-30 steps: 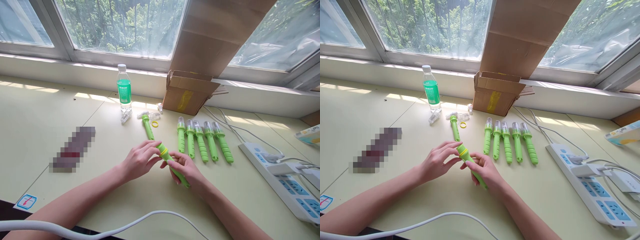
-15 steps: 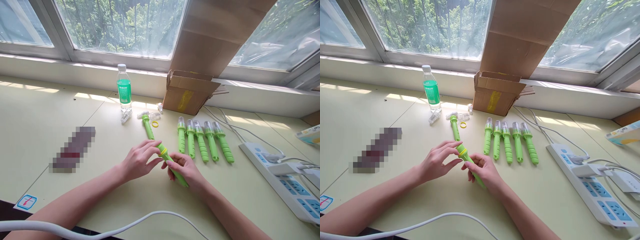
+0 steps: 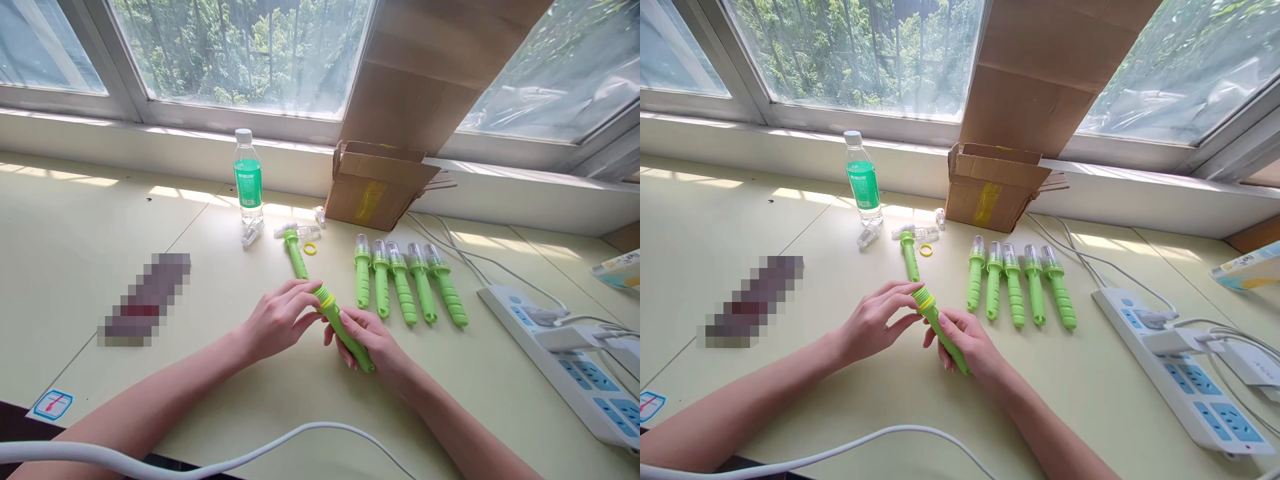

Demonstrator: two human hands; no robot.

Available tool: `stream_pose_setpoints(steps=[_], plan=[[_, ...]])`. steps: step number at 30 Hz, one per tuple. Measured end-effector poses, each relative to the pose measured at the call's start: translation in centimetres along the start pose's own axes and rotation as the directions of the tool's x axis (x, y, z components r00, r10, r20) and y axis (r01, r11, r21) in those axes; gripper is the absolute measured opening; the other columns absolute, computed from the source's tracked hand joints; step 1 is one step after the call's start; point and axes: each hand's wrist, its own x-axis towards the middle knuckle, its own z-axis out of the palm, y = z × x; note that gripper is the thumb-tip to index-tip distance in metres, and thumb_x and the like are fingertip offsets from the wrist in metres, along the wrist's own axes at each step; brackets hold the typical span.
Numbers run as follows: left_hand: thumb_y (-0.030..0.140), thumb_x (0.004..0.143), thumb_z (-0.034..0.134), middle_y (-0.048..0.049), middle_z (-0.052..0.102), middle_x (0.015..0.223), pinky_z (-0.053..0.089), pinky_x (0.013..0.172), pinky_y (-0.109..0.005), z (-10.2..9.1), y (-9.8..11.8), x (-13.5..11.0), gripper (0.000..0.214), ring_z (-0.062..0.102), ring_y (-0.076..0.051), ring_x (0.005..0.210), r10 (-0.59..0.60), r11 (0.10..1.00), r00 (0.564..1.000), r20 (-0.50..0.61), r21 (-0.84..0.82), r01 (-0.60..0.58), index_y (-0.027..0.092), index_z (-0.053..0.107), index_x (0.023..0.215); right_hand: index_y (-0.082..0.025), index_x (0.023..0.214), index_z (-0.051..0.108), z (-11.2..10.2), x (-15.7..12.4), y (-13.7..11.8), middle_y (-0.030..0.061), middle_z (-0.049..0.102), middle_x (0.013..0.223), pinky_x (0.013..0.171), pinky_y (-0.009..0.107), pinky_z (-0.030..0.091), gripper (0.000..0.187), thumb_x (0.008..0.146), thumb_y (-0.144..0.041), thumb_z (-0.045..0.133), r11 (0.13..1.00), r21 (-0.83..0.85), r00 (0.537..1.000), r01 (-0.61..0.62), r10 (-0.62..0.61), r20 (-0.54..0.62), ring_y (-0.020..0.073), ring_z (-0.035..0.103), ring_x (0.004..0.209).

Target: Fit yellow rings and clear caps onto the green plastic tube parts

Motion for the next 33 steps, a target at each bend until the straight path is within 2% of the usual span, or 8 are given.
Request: stream_pose_setpoints(steps=[2, 5, 9, 15, 24, 29, 33], plan=[[0.017, 0.082, 0.059, -0.0092, 0.065, 0.112, 0.055, 0.08, -0.033, 0.08, 0.04, -0.02, 0.011, 0.061, -0.02, 0.103, 0.001, 1.0, 1.0, 0.001, -0.001, -0.001, 0.018, 0.054, 0.092, -0.015, 0.089, 0.059, -0.08, 0.01, 0.07, 0.0049, 0.064, 0.077, 0.036, 0.019, 0.032, 0.032, 0.092, -0.044, 0.045, 1.0, 0.003, 1.0, -0.001, 0.001, -0.003, 0.0053, 0.044, 0.039], [0.018, 0.082, 0.059, -0.0091, 0.066, 0.111, 0.055, 0.08, -0.033, 0.16, 0.11, -0.05, 0.01, 0.061, -0.021, 0.103, 0.004, 1.0, 1.0, -0.004, 0.001, -0.004, 0.018, 0.054, 0.091, -0.017, 0.095, 0.055, -0.18, 0.06, 0.34, 0.0023, 0.065, 0.071, 0.033, 0.018, 0.03, 0.025, 0.087, -0.04, 0.055, 1.0, -0.011, 1.0, -0.018, 0.018, -0.015, 0.0037, 0.04, 0.034], [0.018, 0.082, 0.06, -0.0092, 0.065, 0.112, 0.054, 0.082, -0.034, 0.13, 0.08, -0.12, 0.01, 0.061, -0.021, 0.104, 0.009, 1.0, 1.0, -0.004, -0.009, -0.009, 0.018, 0.054, 0.091, -0.02, 0.102, 0.05, -0.21, 0.12, 0.62, 0.0002, 0.066, 0.071, 0.031, 0.017, 0.03, 0.03, 0.08, -0.034, 0.066, 0.998, -0.017, 0.997, -0.054, 0.053, -0.048, 0.0041, 0.041, 0.032], [0.019, 0.081, 0.061, -0.0096, 0.065, 0.114, 0.054, 0.083, -0.033, -0.03, -0.01, -0.1, 0.013, 0.06, -0.021, 0.105, 0.016, 1.0, 1.0, 0.006, -0.022, -0.016, 0.018, 0.054, 0.092, -0.017, 0.089, 0.054, -0.18, 0.21, 0.64, 0.002, 0.062, 0.08, 0.035, 0.019, 0.037, 0.021, 0.083, -0.036, 0.062, 1.0, 0.029, 0.999, -0.007, 0.008, -0.041, 0.0073, 0.052, 0.04], [0.02, 0.082, 0.06, -0.0104, 0.066, 0.111, 0.055, 0.08, -0.034, -0.07, 0.17, 0.02, 0.009, 0.062, -0.021, 0.103, 0.004, 1.0, 1.0, -0.014, -0.003, -0.004, 0.018, 0.055, 0.088, -0.016, 0.092, 0.057, -0.02, 0.12, 0.43, 0.0046, 0.062, 0.081, 0.045, 0.023, 0.045, 0.022, 0.089, -0.037, 0.053, 0.998, 0.057, 1.0, 0.026, -0.027, 0.012, 0.0095, 0.054, 0.05], [0.022, 0.082, 0.06, -0.0107, 0.066, 0.11, 0.055, 0.079, -0.034, -0.08, 0.2, 0.07, 0.01, 0.062, -0.022, 0.102, 0.004, 1.0, 1.0, -0.021, -0.01, -0.004, 0.018, 0.054, 0.088, -0.015, 0.09, 0.058, 0.0, -0.05, 0.19, 0.0062, 0.063, 0.084, 0.047, 0.024, 0.045, 0.025, 0.092, -0.039, 0.048, 0.998, 0.058, 0.999, 0.018, -0.021, 0.05, 0.0102, 0.055, 0.052], [0.021, 0.08, 0.063, -0.0107, 0.066, 0.11, 0.055, 0.081, -0.034, 0.0, 0.16, 0.0, 0.013, 0.062, -0.022, 0.103, 0.011, 1.0, 1.0, -0.03, -0.018, -0.011, 0.018, 0.054, 0.09, -0.016, 0.098, 0.058, -0.12, -0.11, 0.15, 0.0065, 0.064, 0.085, 0.041, 0.022, 0.038, 0.027, 0.093, -0.039, 0.044, 0.999, 0.049, 0.998, 0.011, -0.014, 0.063, 0.0071, 0.051, 0.044]])
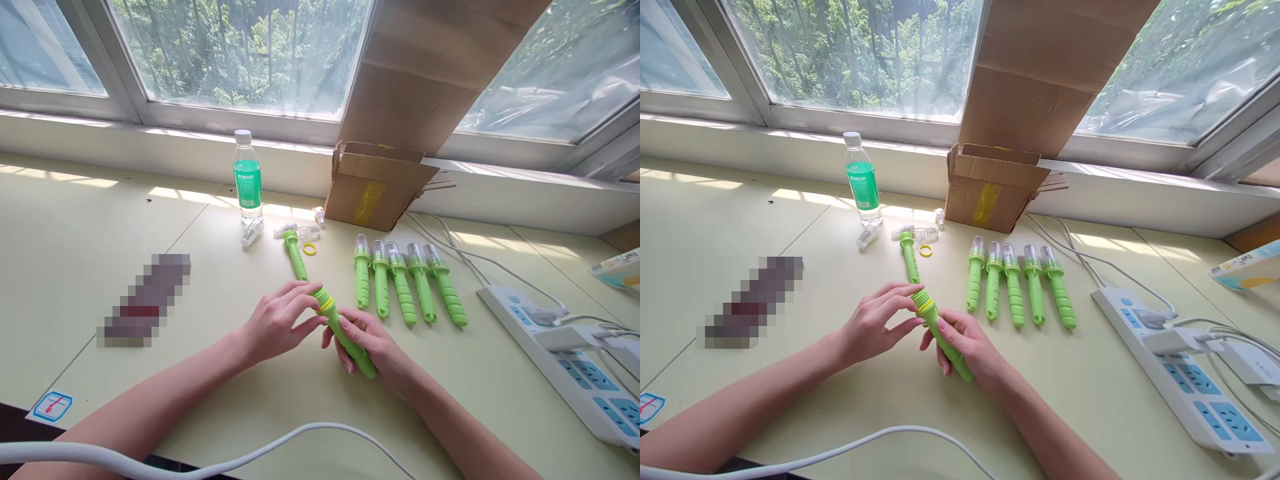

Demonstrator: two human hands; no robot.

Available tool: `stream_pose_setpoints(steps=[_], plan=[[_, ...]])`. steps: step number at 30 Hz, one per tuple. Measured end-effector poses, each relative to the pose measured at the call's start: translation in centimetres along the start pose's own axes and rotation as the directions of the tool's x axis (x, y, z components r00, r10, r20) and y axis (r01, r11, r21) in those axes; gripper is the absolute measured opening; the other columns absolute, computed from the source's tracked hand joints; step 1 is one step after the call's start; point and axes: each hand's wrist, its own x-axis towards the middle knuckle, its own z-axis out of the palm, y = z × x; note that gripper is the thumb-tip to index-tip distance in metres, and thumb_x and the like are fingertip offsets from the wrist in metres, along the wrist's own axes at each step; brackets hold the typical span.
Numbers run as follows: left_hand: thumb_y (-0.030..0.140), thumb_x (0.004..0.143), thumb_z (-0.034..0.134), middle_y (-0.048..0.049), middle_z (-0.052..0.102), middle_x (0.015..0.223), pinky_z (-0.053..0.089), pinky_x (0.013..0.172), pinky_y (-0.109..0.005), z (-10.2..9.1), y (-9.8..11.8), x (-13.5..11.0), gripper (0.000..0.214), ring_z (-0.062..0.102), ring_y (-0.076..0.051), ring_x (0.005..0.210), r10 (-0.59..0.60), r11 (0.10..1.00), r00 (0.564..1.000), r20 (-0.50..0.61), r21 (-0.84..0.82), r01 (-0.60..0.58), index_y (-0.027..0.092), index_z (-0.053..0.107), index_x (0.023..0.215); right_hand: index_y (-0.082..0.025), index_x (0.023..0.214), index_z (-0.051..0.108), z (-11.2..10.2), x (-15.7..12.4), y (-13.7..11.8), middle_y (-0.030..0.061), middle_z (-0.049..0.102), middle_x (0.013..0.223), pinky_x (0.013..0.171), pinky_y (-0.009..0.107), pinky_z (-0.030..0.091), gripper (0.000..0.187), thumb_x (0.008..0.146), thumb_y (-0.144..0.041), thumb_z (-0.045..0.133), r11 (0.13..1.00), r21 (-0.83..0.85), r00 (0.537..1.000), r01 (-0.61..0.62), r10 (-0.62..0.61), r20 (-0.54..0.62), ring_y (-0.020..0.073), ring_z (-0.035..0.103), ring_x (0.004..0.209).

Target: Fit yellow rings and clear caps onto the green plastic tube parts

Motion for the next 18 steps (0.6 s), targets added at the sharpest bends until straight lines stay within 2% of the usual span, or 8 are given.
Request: stream_pose_setpoints(steps=[3, 8, 13, 16, 18], plan=[[0.021, 0.079, 0.064, -0.011, 0.066, 0.11, 0.055, 0.082, -0.035, 0.01, 0.0, -0.05, 0.016, 0.061, -0.022, 0.104, 0.004, 1.0, 1.0, 0.007, -0.012, -0.004, 0.018, 0.054, 0.091, -0.015, 0.103, 0.058, -0.17, 0.06, 0.05, 0.0079, 0.066, 0.085, 0.037, 0.021, 0.033, 0.03, 0.094, -0.039, 0.043, 1.0, 0.018, 1.0, -0.016, 0.016, 0.01, 0.0051, 0.046, 0.037], [0.022, 0.079, 0.064, -0.011, 0.066, 0.11, 0.054, 0.082, -0.034, -0.18, 0.15, 0.05, 0.017, 0.061, -0.021, 0.103, 0.014, 0.999, 1.0, 0.016, -0.033, -0.013, 0.018, 0.054, 0.092, -0.013, 0.099, 0.058, -0.38, 0.08, 0.03, 0.0083, 0.068, 0.078, 0.033, 0.02, 0.028, 0.032, 0.093, -0.04, 0.042, 0.999, 0.041, 0.999, -0.029, 0.028, 0.021, 0.0046, 0.042, 0.031], [0.023, 0.08, 0.062, -0.011, 0.062, 0.119, 0.054, 0.082, -0.036, -0.1, 0.31, -0.03, 0.009, 0.06, -0.022, 0.105, 0.013, 0.999, 0.998, 0.055, -0.032, -0.012, 0.019, 0.056, 0.084, -0.017, 0.105, 0.052, -0.23, 0.02, -0.14, 0.0049, 0.067, 0.076, 0.03, 0.018, 0.024, 0.029, 0.088, -0.04, 0.051, 0.999, 0.023, 0.999, -0.029, 0.029, -0.014, 0.0037, 0.04, 0.028], [0.022, 0.08, 0.062, -0.0116, 0.059, 0.124, 0.053, 0.083, -0.037, 0.06, 0.53, -0.11, 0.008, 0.059, -0.023, 0.106, -0.033, 0.995, 0.998, 0.06, -0.094, 0.039, 0.019, 0.057, 0.084, -0.017, 0.1, 0.052, -0.12, 0.01, -0.2, 0.0039, 0.067, 0.074, 0.029, 0.018, 0.023, 0.028, 0.086, -0.042, 0.053, 0.999, 0.016, 0.999, -0.032, 0.033, -0.033, 0.0038, 0.04, 0.027], [0.022, 0.08, 0.061, -0.0124, 0.061, 0.121, 0.052, 0.086, -0.038, 0.05, 0.75, -0.03, 0.008, 0.059, -0.023, 0.109, -0.113, 0.975, 0.993, 0.043, -0.185, 0.119, 0.019, 0.058, 0.086, -0.017, 0.097, 0.052, -0.1, 0.0, -0.21, 0.0038, 0.067, 0.073, 0.029, 0.018, 0.023, 0.028, 0.086, -0.043, 0.052, 0.999, 0.02, 0.999, -0.027, 0.028, -0.035, 0.004, 0.04, 0.027]])
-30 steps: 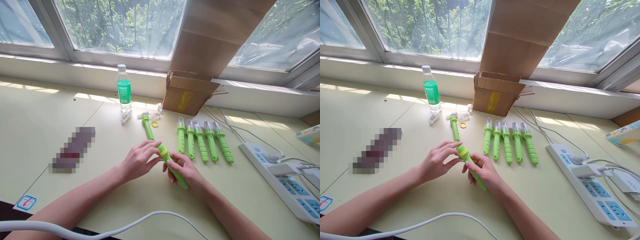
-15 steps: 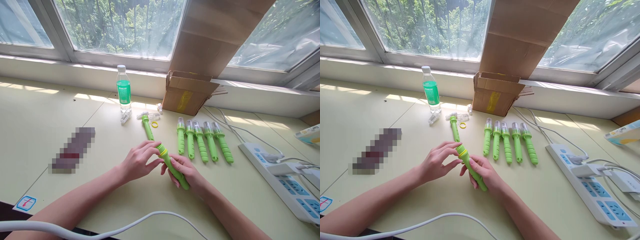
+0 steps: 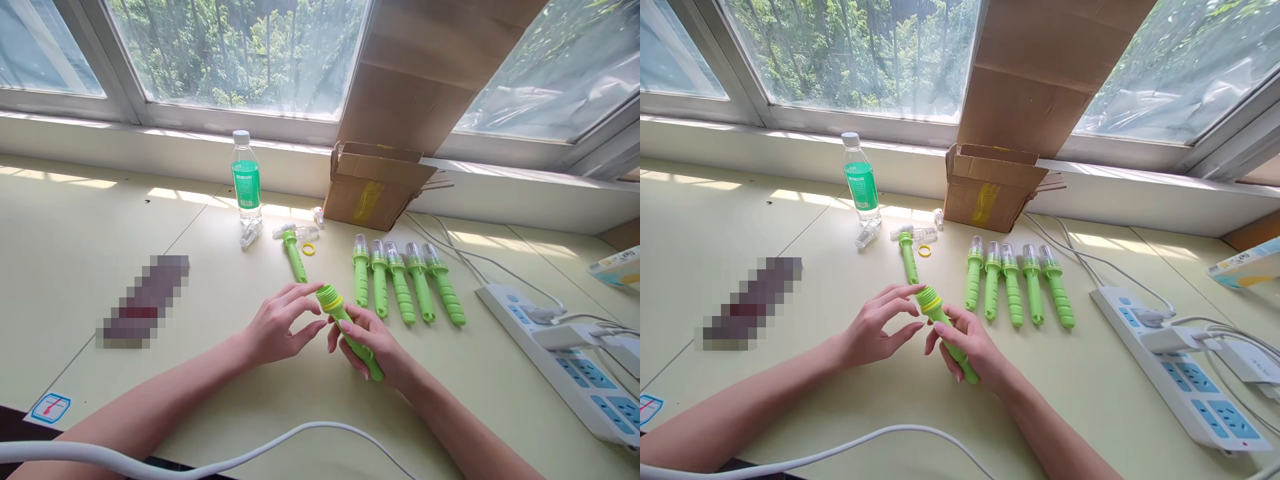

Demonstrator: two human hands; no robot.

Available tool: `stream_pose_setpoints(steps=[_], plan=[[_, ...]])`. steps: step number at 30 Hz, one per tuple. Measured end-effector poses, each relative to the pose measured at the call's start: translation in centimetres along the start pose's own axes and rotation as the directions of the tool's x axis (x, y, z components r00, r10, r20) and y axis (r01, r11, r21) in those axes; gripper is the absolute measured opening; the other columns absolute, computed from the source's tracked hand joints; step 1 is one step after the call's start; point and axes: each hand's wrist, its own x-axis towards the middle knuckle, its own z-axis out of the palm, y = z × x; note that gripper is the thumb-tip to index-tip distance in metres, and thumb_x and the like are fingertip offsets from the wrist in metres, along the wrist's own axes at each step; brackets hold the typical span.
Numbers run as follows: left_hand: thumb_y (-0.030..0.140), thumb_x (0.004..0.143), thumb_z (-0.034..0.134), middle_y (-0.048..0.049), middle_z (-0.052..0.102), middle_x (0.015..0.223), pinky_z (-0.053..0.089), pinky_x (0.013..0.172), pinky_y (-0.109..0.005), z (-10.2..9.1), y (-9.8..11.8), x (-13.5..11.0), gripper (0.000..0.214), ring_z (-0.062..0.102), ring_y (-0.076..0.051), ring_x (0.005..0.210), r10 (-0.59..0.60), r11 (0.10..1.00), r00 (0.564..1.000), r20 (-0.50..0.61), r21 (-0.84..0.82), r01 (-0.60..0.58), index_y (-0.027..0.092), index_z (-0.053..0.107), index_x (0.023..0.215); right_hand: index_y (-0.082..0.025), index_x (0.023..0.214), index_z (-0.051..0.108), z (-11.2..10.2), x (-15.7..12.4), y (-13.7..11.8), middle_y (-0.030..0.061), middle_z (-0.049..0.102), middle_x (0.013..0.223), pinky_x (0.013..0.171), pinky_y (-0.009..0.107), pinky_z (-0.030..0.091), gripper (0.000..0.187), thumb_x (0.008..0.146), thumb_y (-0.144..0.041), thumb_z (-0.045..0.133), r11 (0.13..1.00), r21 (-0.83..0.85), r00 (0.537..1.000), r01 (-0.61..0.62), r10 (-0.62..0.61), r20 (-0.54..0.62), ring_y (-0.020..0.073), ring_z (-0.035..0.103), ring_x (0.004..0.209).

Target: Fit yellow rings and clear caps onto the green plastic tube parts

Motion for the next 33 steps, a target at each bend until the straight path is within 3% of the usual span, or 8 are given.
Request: stream_pose_setpoints(steps=[3, 7, 9, 11, 16, 33], plan=[[0.023, 0.082, 0.059, -0.0132, 0.064, 0.114, 0.051, 0.09, -0.039, -0.2, 0.3, 0.3, 0.008, 0.059, -0.023, 0.111, -0.221, 0.956, 0.975, -0.018, -0.202, 0.213, 0.017, 0.06, 0.087, -0.017, 0.098, 0.052, 0.0, 0.0, 0.0, 0.0036, 0.067, 0.073, 0.029, 0.018, 0.024, 0.026, 0.087, -0.041, 0.052, 1.0, 0.02, 1.0, 0.011, -0.01, -0.01, 0.0033, 0.039, 0.027], [0.034, 0.084, 0.057, -0.0121, 0.067, 0.109, 0.055, 0.083, -0.038, -0.5, 0.0, 0.8, 0.02, 0.063, -0.023, 0.102, -0.551, 0.698, 0.827, 0.109, -0.483, 0.529, 0.015, 0.064, 0.088, -0.017, 0.098, 0.052, -0.1, 0.1, 0.0, 0.0035, 0.067, 0.073, 0.03, 0.018, 0.025, 0.026, 0.086, -0.04, 0.053, 0.999, 0.039, 1.0, 0.009, -0.008, -0.026, 0.0034, 0.038, 0.027], [0.037, 0.082, 0.06, -0.0123, 0.068, 0.108, 0.055, 0.083, -0.039, -0.6, -0.4, 1.0, 0.025, 0.065, -0.023, 0.097, -0.621, 0.578, 0.766, 0.167, -0.562, 0.592, 0.014, 0.065, 0.09, -0.017, 0.098, 0.051, -0.1, 0.1, 0.0, 0.0036, 0.067, 0.072, 0.029, 0.019, 0.024, 0.028, 0.085, -0.042, 0.054, 0.999, 0.037, 0.999, 0.007, -0.006, -0.034, 0.0038, 0.038, 0.026], [0.038, 0.079, 0.063, -0.0126, 0.068, 0.106, 0.055, 0.082, -0.039, -0.7, -0.7, 1.1, 0.028, 0.065, -0.022, 0.096, -0.642, 0.503, 0.738, 0.21, -0.61, 0.612, 0.013, 0.066, 0.091, -0.017, 0.097, 0.051, -0.1, 0.1, 0.0, 0.0034, 0.067, 0.071, 0.029, 0.019, 0.024, 0.029, 0.084, -0.042, 0.055, 0.999, 0.031, 0.999, 0.009, -0.008, -0.038, 0.004, 0.038, 0.026], [0.037, 0.075, 0.067, -0.013, 0.069, 0.104, 0.056, 0.08, -0.038, -0.6, -1.1, 1.1, 0.028, 0.065, -0.022, 0.093, -0.658, 0.407, 0.708, 0.257, -0.67, 0.621, 0.012, 0.067, 0.088, -0.017, 0.097, 0.052, -0.1, 0.1, 0.0, 0.0035, 0.067, 0.072, 0.029, 0.019, 0.024, 0.027, 0.085, -0.042, 0.054, 1.0, 0.027, 0.999, 0.012, -0.012, -0.037, 0.004, 0.038, 0.026], [0.036, 0.074, 0.069, -0.0129, 0.07, 0.1, 0.055, 0.082, -0.039, -0.9, -1.1, 1.2, 0.025, 0.067, -0.021, 0.087, -0.645, 0.412, 0.71, 0.281, -0.654, 0.634, 0.013, 0.069, 0.084, -0.016, 0.098, 0.052, -0.2, 0.2, 0.1, 0.004, 0.067, 0.072, 0.03, 0.019, 0.025, 0.025, 0.087, -0.039, 0.052, 0.999, 0.03, 0.999, 0.021, -0.02, -0.025, 0.0037, 0.039, 0.027]])
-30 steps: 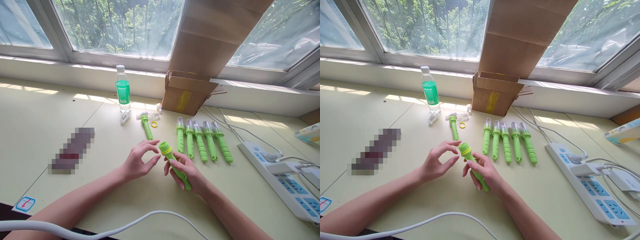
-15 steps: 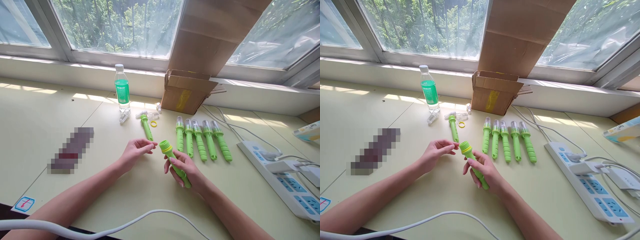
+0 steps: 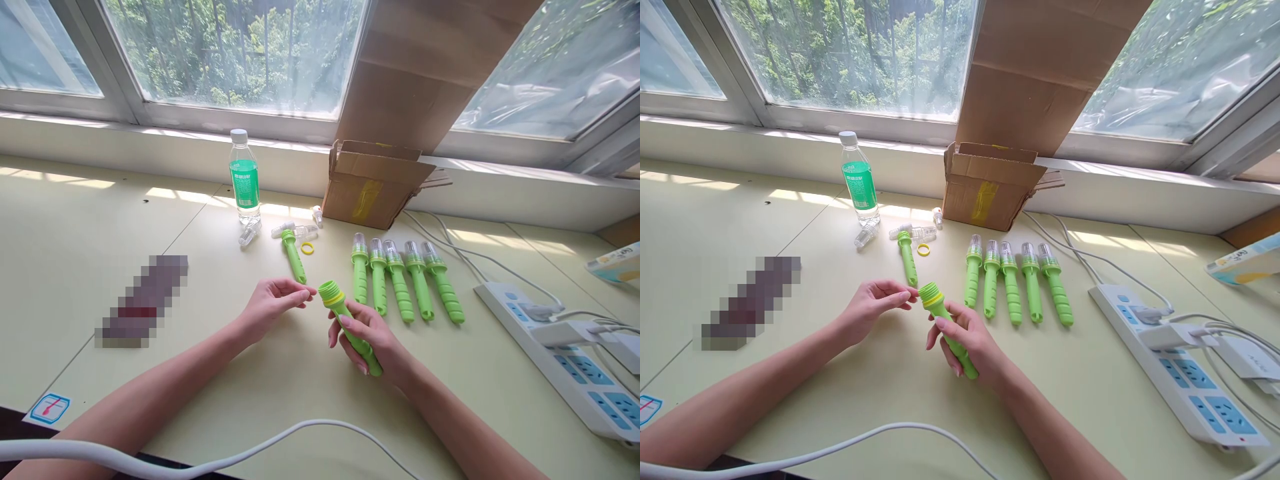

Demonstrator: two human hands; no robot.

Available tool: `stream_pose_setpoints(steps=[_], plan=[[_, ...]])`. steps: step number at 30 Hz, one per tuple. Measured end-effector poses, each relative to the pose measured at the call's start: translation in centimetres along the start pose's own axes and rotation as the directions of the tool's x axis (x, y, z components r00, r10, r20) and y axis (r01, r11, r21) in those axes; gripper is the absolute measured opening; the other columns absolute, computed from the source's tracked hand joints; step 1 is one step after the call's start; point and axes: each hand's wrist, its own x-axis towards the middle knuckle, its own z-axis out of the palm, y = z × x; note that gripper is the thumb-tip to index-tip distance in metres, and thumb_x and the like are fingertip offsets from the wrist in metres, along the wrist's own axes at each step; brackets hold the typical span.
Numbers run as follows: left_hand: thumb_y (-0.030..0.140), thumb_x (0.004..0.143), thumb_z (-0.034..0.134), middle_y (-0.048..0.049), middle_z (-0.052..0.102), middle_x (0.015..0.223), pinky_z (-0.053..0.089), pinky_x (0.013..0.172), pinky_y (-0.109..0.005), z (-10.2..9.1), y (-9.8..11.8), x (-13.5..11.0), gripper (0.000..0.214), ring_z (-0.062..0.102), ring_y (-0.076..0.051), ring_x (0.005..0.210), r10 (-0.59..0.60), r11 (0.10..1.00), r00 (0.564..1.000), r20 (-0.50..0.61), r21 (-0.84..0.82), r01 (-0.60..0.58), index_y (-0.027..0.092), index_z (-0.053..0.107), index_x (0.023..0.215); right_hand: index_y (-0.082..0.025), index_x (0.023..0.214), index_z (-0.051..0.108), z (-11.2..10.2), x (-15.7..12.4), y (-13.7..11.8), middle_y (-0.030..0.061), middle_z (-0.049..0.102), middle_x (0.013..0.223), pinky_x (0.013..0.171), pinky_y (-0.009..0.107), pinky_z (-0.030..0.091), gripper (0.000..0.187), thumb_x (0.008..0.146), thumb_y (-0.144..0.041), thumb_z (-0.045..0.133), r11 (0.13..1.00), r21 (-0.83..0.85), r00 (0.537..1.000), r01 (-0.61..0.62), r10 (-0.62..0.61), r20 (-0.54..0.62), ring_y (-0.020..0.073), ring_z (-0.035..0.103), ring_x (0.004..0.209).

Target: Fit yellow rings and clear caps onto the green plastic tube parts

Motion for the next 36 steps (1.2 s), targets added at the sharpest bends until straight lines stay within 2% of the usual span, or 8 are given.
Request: stream_pose_setpoints(steps=[9, 27, 36], plan=[[0.039, 0.075, 0.067, -0.012, 0.071, 0.095, 0.056, 0.081, -0.038, 0.07, 0.01, -0.04, 0.03, 0.067, -0.021, 0.085, 0.013, 1.0, 1.0, 0.012, 0.028, -0.014, 0.013, 0.07, 0.089, -0.017, 0.098, 0.052, 0.05, -0.01, -0.09, 0.0037, 0.067, 0.071, 0.029, 0.02, 0.024, 0.03, 0.084, -0.043, 0.054, 1.0, -0.008, 1.0, -0.014, 0.014, -0.018, 0.0045, 0.038, 0.026], [0.038, 0.073, 0.07, -0.0106, 0.072, 0.088, 0.054, 0.08, -0.036, -0.03, 0.21, -0.06, 0.027, 0.067, -0.019, 0.079, -0.023, 1.0, 1.0, 0.015, 0.002, 0.023, 0.013, 0.069, 0.083, -0.016, 0.099, 0.053, -0.15, 0.02, 0.09, 0.004, 0.067, 0.072, 0.03, 0.019, 0.024, 0.026, 0.087, -0.039, 0.052, 1.0, -0.003, 1.0, 0.006, -0.006, 0.008, 0.0038, 0.039, 0.026], [0.035, 0.079, 0.065, -0.0112, 0.07, 0.091, 0.053, 0.081, -0.034, 0.03, 0.27, -0.06, 0.026, 0.065, -0.018, 0.082, -0.034, 0.999, 0.996, 0.077, -0.024, 0.036, 0.012, 0.07, 0.088, -0.017, 0.099, 0.053, -0.23, 0.05, 0.28, 0.0044, 0.067, 0.074, 0.031, 0.017, 0.025, 0.021, 0.09, -0.035, 0.05, 1.0, 0.002, 0.999, 0.017, -0.017, 0.027, 0.0031, 0.041, 0.027]])
